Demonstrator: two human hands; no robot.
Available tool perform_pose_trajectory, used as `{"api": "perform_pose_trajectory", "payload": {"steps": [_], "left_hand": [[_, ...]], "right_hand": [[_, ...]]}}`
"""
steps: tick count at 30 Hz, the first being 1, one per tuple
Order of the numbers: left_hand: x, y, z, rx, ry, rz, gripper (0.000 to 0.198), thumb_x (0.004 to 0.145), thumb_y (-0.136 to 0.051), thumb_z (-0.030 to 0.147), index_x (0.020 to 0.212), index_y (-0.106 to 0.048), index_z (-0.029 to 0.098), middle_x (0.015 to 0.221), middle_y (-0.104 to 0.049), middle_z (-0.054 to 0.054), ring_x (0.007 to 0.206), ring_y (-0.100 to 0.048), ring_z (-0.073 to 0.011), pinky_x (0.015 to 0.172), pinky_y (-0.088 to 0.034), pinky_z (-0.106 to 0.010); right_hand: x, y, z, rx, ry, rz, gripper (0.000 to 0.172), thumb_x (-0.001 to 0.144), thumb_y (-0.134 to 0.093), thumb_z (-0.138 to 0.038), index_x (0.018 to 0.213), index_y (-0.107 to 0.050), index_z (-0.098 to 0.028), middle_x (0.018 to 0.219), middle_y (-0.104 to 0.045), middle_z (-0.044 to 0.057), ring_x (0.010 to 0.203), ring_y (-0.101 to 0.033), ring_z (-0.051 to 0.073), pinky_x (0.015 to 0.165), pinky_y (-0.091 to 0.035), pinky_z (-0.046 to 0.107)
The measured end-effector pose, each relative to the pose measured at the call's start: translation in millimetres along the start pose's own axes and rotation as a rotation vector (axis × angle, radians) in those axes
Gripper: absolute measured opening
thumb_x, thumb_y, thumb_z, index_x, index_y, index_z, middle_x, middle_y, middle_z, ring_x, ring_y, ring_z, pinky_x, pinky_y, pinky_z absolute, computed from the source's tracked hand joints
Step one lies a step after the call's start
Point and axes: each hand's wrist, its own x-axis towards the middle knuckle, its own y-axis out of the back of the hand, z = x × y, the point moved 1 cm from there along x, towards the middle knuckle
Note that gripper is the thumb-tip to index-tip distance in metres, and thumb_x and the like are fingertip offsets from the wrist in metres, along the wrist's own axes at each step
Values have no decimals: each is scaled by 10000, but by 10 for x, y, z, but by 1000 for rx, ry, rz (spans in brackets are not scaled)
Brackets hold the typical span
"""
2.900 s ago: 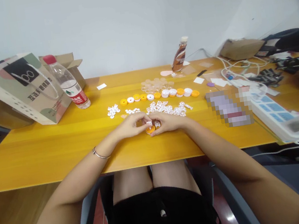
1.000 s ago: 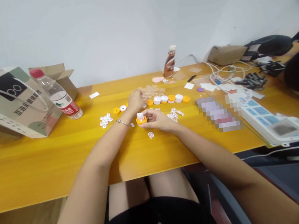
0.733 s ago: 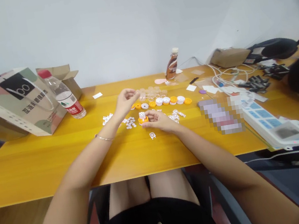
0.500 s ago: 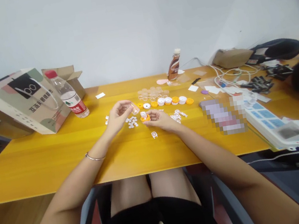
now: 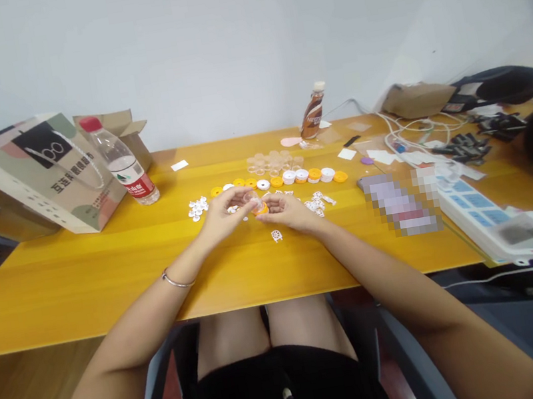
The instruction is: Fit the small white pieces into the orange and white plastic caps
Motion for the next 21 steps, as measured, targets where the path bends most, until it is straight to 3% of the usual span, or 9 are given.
{"api": "perform_pose_trajectory", "payload": {"steps": [9,14,21], "left_hand": [[-2,-18,-29,-60,55,-6,371,753,-693,382,1041,-642,153,977,-688,-96,868,-647,-159,843,-512,-322],[10,1,-26,-129,75,-36,357,747,-693,410,1004,-659,163,984,-688,-91,889,-644,-168,859,-503,-329],[-13,31,82,-247,80,-102,377,768,-671,447,1033,-662,179,1015,-688,-90,905,-648,-180,848,-507,-328]], "right_hand": [[-21,-26,-48,-48,57,-14,320,668,-730,-369,923,-667,-186,849,-672,4,692,-579,107,740,-472,281],[-34,-43,-71,-63,55,-53,262,693,-707,-404,804,-662,-171,737,-624,-18,642,-548,97,704,-446,266],[-58,-103,-31,93,16,-84,287,705,-686,-450,735,-642,-168,658,-613,-10,584,-537,94,620,-436,243]]}}
